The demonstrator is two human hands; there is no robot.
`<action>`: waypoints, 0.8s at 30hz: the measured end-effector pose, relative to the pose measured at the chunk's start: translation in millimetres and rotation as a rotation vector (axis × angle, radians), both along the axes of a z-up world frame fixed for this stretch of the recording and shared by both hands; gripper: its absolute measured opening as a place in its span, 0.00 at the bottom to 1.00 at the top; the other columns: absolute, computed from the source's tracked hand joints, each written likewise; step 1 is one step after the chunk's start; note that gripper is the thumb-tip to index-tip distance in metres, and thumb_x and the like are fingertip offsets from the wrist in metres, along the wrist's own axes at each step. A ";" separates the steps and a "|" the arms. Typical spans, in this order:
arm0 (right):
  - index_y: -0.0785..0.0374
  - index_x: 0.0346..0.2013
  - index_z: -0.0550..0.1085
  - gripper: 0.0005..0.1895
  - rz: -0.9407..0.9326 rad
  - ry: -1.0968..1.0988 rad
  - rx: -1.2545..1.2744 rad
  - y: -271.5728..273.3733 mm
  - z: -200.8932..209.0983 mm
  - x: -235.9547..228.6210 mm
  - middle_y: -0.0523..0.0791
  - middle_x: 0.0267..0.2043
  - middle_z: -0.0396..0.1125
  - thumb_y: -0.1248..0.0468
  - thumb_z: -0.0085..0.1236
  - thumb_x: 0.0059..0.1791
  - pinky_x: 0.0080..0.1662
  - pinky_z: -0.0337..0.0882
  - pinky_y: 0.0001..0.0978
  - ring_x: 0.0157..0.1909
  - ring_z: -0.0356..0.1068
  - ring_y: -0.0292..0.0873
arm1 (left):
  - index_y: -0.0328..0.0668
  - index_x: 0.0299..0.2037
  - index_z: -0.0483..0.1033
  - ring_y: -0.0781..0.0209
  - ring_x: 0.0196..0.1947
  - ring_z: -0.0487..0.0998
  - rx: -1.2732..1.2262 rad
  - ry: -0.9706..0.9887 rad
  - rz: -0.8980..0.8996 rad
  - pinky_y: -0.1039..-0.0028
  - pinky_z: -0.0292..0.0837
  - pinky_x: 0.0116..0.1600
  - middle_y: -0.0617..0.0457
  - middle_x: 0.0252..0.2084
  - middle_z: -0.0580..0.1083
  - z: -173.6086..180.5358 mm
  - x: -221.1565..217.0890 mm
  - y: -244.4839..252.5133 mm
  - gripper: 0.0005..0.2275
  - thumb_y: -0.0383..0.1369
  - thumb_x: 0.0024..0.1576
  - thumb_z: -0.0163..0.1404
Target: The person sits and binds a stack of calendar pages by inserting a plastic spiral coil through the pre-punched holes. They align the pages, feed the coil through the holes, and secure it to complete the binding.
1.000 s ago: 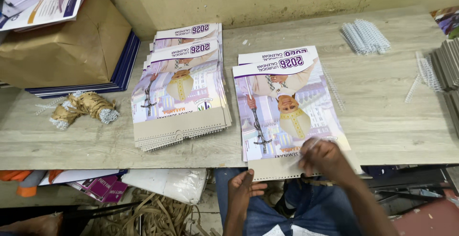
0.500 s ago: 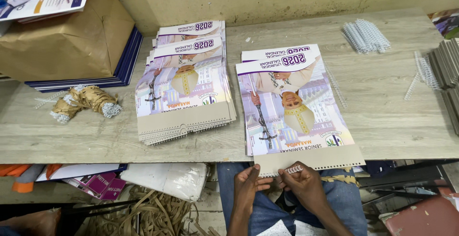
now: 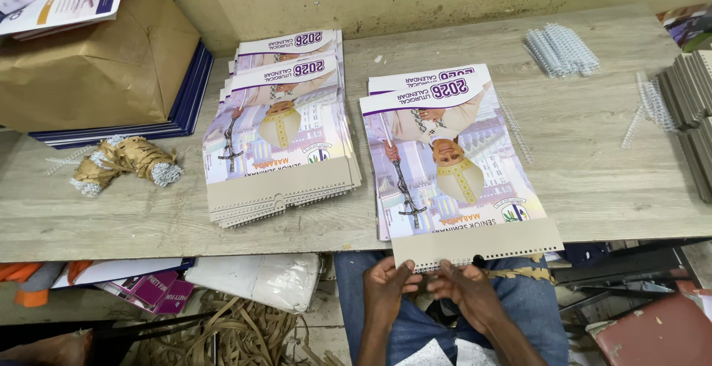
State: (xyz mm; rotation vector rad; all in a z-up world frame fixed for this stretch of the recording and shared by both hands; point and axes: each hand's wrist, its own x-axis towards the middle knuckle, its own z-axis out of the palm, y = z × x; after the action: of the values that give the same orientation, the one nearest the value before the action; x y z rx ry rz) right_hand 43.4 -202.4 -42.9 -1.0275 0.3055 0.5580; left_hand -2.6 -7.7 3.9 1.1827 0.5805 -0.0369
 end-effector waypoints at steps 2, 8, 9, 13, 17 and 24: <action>0.74 0.34 0.79 0.10 -0.063 -0.047 0.054 0.0 -18.3 6.2 0.63 0.34 0.79 0.66 0.65 0.52 0.39 0.81 0.46 0.35 0.81 0.59 | 0.32 0.45 0.84 0.52 0.34 0.90 -0.020 -0.009 0.007 0.71 0.86 0.35 0.44 0.36 0.84 -3.8 1.0 -4.0 0.09 0.31 0.60 0.63; 0.83 0.29 0.83 0.14 -0.013 -0.147 -0.040 -7.2 -25.9 13.9 0.68 0.31 0.80 0.67 0.70 0.47 0.41 0.82 0.44 0.31 0.80 0.58 | 0.33 0.42 0.83 0.52 0.34 0.90 -0.008 0.022 -0.004 0.71 0.86 0.34 0.44 0.34 0.84 -1.1 0.9 -9.6 0.09 0.33 0.61 0.63; 0.86 0.31 0.82 0.14 -0.027 -0.147 0.067 -10.1 -32.8 15.5 0.69 0.29 0.78 0.70 0.68 0.49 0.37 0.82 0.43 0.30 0.79 0.61 | 0.34 0.41 0.84 0.53 0.33 0.89 -0.003 0.048 -0.025 0.71 0.86 0.35 0.44 0.34 0.85 0.7 1.0 -10.7 0.10 0.35 0.60 0.63; 0.83 0.28 0.82 0.19 -0.069 -0.111 -0.113 -12.0 -3.4 17.4 0.67 0.29 0.80 0.63 0.71 0.47 0.25 0.77 0.39 0.21 0.77 0.55 | 0.32 0.41 0.83 0.56 0.30 0.88 0.001 0.056 -0.059 0.74 0.84 0.32 0.33 0.41 0.88 8.6 -1.0 -11.0 0.13 0.38 0.61 0.61; 0.73 0.20 0.77 0.22 -0.241 -0.169 -0.251 -19.9 24.7 27.5 0.59 0.19 0.74 0.59 0.70 0.50 0.28 0.75 0.40 0.20 0.74 0.53 | 0.30 0.42 0.85 0.55 0.27 0.87 0.055 0.105 0.049 0.73 0.83 0.30 0.33 0.39 0.89 25.4 3.2 -5.3 0.14 0.38 0.60 0.60; 0.70 0.23 0.76 0.21 0.028 -0.271 -0.410 -12.0 30.6 20.1 0.57 0.19 0.77 0.56 0.65 0.52 0.28 0.74 0.37 0.19 0.73 0.48 | 0.34 0.43 0.89 0.60 0.31 0.88 0.126 0.053 0.101 0.77 0.79 0.29 0.49 0.35 0.86 10.9 0.8 -12.1 0.09 0.33 0.62 0.61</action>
State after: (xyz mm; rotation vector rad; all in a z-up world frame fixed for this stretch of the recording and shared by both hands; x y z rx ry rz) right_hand 63.4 -214.4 -12.4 -1.4894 0.1668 0.3807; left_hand -1.8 -19.8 14.8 1.2755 0.6967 0.0556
